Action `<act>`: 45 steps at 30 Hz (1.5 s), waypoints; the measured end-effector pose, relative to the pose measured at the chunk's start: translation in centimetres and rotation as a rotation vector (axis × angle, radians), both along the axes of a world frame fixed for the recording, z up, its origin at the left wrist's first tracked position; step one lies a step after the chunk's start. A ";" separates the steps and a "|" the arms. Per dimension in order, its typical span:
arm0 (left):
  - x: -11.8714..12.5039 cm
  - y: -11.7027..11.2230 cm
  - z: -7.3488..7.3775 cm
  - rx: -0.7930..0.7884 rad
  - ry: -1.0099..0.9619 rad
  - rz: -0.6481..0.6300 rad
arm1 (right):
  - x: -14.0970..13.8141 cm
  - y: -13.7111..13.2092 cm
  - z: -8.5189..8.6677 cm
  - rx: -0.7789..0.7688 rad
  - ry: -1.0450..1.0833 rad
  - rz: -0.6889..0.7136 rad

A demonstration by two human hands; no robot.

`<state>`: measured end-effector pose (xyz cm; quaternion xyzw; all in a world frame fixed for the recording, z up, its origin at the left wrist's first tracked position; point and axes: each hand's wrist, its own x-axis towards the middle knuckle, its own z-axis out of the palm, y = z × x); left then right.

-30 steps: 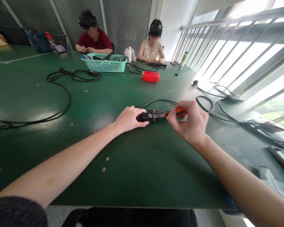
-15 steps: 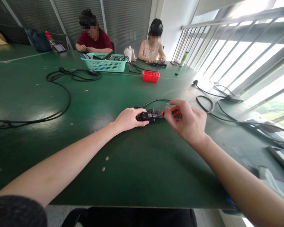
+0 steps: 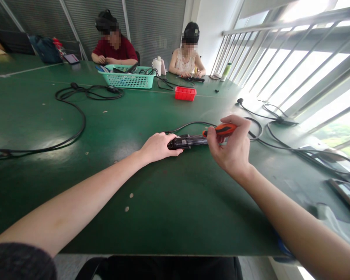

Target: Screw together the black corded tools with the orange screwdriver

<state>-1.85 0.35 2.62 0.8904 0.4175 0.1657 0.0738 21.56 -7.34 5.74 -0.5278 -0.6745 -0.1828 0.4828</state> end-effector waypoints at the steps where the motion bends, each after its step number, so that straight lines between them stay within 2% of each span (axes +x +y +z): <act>1: 0.0 0.0 0.0 -0.005 -0.005 -0.001 | 0.0 0.0 -0.1 -0.007 -0.008 -0.006; 5: 0.0 -0.1 0.0 -0.015 -0.025 0.004 | -0.2 0.2 -0.4 -0.010 -0.055 -0.021; 11: 0.0 -0.1 -0.1 -0.002 -0.027 0.001 | -0.2 0.1 -0.3 -0.035 -0.105 0.035; 17: 0.0 -0.2 0.0 -0.022 -0.019 0.000 | 0.1 0.2 -0.1 -0.028 -0.130 -0.057; 20: -0.1 -0.2 0.0 -0.014 -0.017 0.002 | 0.1 0.2 -0.1 -0.020 -0.098 0.005; 24: -0.1 -0.2 0.0 -0.008 -0.010 0.006 | 0.1 0.0 0.2 0.009 -0.165 0.090; 30: -0.1 -0.2 0.0 -0.022 -0.009 0.000 | 0.5 -0.4 0.9 0.052 -0.223 -0.100; 32: -0.1 -0.1 0.0 -0.024 -0.008 -0.006 | 0.7 -0.5 0.8 0.084 -0.219 -0.051; 37: 0.0 -0.1 -0.2 -0.015 -0.022 -0.013 | 0.1 -1.0 0.3 0.178 -0.275 0.172; 45: -0.1 -0.1 -0.2 -0.005 0.002 -0.004 | -0.9 -0.9 0.3 0.100 -0.346 0.253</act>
